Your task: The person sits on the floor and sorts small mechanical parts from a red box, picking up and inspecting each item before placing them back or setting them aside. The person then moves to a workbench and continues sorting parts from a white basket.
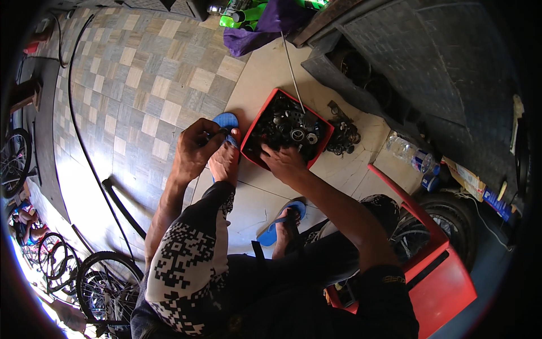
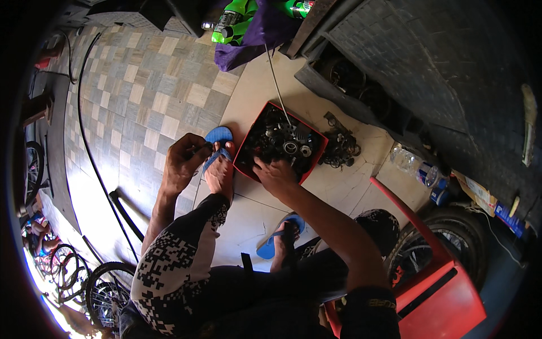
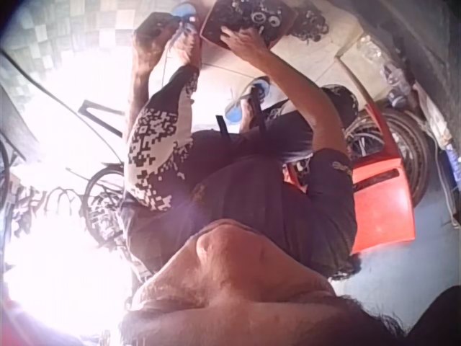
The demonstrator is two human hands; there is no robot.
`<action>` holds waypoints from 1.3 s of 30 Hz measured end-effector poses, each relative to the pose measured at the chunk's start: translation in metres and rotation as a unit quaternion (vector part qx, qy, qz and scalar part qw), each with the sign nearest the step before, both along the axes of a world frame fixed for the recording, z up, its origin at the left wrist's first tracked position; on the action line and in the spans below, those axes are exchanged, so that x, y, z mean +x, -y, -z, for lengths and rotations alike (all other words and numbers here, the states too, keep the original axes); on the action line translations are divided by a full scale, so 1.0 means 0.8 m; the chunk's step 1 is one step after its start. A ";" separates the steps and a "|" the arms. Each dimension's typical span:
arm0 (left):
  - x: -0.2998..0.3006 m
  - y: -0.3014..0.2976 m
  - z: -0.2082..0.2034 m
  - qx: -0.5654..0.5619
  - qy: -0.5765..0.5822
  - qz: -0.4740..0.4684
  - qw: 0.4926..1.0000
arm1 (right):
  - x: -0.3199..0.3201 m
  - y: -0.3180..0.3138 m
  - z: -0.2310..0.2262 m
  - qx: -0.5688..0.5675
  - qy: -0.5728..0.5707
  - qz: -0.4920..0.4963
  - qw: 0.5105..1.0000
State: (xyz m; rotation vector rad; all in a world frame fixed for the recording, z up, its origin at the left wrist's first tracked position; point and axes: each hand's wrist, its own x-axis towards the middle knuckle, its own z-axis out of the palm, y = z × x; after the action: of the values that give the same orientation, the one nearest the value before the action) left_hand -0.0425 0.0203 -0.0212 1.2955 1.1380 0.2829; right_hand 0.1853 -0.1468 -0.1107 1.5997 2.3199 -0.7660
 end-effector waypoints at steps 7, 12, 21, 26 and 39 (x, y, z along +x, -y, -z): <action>-0.007 -0.003 -0.001 -0.003 -0.033 0.009 0.999 | 0.011 0.035 -0.020 0.007 -0.002 0.071 0.997; -0.011 -0.002 0.004 -0.015 -0.029 0.004 0.999 | 0.019 0.045 -0.027 0.060 0.006 0.044 0.997; -0.007 -0.002 0.007 -0.007 -0.011 0.005 1.000 | 0.025 0.049 -0.058 0.071 0.028 0.075 0.994; 0.001 -0.006 0.006 -0.011 0.011 0.010 1.000 | 0.019 0.030 -0.045 -0.030 0.002 0.130 0.991; 0.009 -0.004 0.010 0.011 0.011 0.004 1.000 | 0.013 0.009 -0.005 -0.038 -0.276 0.366 0.888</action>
State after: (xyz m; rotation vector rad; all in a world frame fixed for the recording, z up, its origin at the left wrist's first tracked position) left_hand -0.0352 0.0236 -0.0289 1.3120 1.1137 0.3040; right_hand 0.1959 -0.1542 -0.1068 2.5076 1.8839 -1.6283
